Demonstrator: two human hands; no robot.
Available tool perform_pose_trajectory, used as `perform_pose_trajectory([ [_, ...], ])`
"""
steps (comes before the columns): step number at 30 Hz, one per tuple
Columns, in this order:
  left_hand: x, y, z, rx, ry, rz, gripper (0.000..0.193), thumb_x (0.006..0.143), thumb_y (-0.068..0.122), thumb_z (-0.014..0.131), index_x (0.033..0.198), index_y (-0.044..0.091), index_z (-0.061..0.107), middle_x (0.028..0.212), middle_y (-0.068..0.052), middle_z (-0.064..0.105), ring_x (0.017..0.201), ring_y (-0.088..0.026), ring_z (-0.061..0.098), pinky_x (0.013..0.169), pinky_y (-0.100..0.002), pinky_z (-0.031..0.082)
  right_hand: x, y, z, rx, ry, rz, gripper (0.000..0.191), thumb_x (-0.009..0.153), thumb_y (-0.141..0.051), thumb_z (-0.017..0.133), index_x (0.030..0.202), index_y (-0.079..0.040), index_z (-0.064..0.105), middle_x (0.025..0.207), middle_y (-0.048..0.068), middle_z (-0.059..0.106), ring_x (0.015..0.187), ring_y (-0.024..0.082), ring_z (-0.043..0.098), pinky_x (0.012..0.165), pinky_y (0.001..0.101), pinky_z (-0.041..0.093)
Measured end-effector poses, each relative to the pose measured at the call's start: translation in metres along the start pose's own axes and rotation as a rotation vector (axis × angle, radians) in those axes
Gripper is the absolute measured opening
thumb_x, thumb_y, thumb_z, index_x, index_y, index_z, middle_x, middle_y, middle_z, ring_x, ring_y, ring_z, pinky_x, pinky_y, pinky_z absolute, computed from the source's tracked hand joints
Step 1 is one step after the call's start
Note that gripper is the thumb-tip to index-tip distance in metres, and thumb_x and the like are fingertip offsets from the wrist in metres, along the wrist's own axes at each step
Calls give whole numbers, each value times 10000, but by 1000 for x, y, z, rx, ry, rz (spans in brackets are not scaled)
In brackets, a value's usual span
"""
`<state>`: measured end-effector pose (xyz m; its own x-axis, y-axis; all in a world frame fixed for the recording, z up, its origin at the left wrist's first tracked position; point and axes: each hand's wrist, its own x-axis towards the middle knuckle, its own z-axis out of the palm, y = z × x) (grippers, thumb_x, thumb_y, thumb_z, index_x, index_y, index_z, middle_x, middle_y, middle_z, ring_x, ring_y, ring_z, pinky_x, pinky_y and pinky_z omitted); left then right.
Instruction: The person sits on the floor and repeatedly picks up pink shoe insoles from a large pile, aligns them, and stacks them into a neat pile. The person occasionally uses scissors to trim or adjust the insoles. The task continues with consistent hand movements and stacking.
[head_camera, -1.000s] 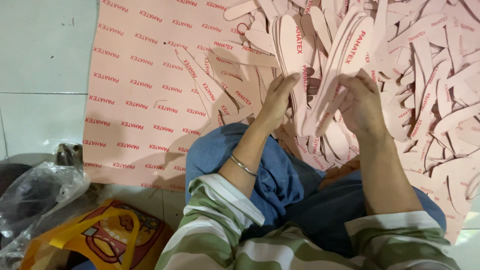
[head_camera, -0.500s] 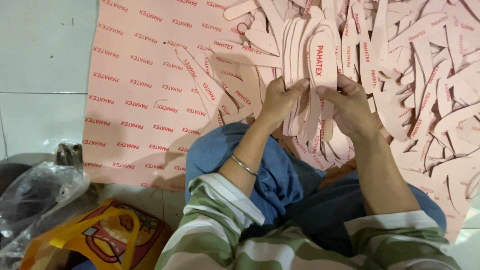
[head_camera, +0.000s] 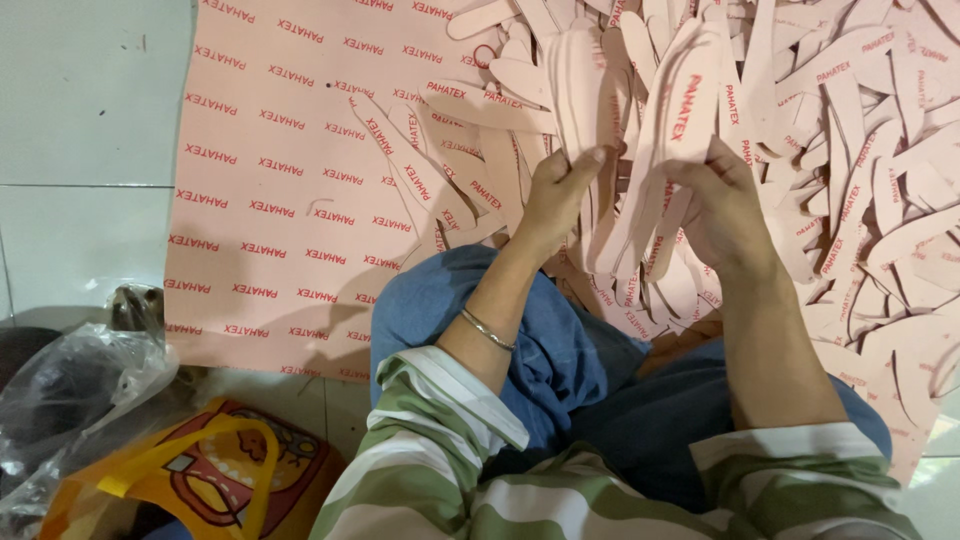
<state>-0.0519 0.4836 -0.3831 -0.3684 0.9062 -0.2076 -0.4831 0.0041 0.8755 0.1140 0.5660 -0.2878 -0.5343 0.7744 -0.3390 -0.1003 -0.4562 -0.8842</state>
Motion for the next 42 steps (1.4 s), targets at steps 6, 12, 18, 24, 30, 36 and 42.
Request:
perform_pose_trajectory([
  [6, -6, 8, 3, 80, -7, 8, 254, 1042, 196, 688, 1015, -49, 751, 800, -6, 622, 704, -79, 529, 619, -259, 455, -1, 8, 10, -38, -44, 85, 279, 986, 57, 604, 1249, -21, 655, 1154, 68, 700, 1027, 133, 685, 924, 309, 564],
  [12, -8, 31, 7, 47, 26, -46, 243, 984, 176, 711, 1050, -55, 740, 852, -42, 708, 712, -92, 607, 625, -252, 516, 3, 7, 7, 14, 26, 75, 236, 998, 14, 559, 1215, -30, 639, 1125, 84, 698, 989, 176, 712, 859, 355, 596],
  [18, -2, 20, -3, -411, -73, -214, 306, 1001, 291, 558, 1082, 28, 690, 895, -60, 779, 779, -132, 750, 691, -282, 598, 2, -6, -5, 71, 75, 40, 245, 1004, 27, 530, 1217, -13, 646, 1129, 96, 715, 997, 184, 720, 895, 350, 610],
  [24, 3, -11, -3, 63, 45, -48, 354, 1099, 226, 661, 1041, -118, 721, 832, -57, 551, 720, -94, 440, 612, -291, 394, -1, 1, 5, -55, -40, 96, 295, 990, 51, 589, 1271, -14, 648, 1145, 84, 715, 1000, 146, 701, 899, 305, 577],
  [30, -5, 6, -1, 93, 39, 54, 240, 983, 175, 697, 1086, -38, 740, 926, -24, 758, 803, -59, 664, 724, -242, 561, -3, 6, 17, -66, -54, 110, 304, 987, 33, 608, 1287, -4, 642, 1196, 84, 703, 1061, 143, 687, 950, 310, 562],
  [36, -9, 18, 5, 71, 35, 16, 240, 961, 164, 755, 1093, -36, 763, 916, -55, 743, 774, -77, 619, 687, -249, 533, -2, 8, 18, -14, -35, 93, 289, 994, 21, 603, 1281, 22, 625, 1205, 109, 703, 1072, 174, 691, 975, 340, 567],
  [42, -8, 28, 5, -97, -2, -92, 260, 1007, 138, 665, 1151, -69, 729, 908, -61, 696, 736, -119, 616, 618, -288, 517, 2, 10, 11, 76, 29, 93, 256, 982, 27, 584, 1231, -2, 640, 1144, 103, 706, 1036, 188, 699, 950, 358, 576],
])
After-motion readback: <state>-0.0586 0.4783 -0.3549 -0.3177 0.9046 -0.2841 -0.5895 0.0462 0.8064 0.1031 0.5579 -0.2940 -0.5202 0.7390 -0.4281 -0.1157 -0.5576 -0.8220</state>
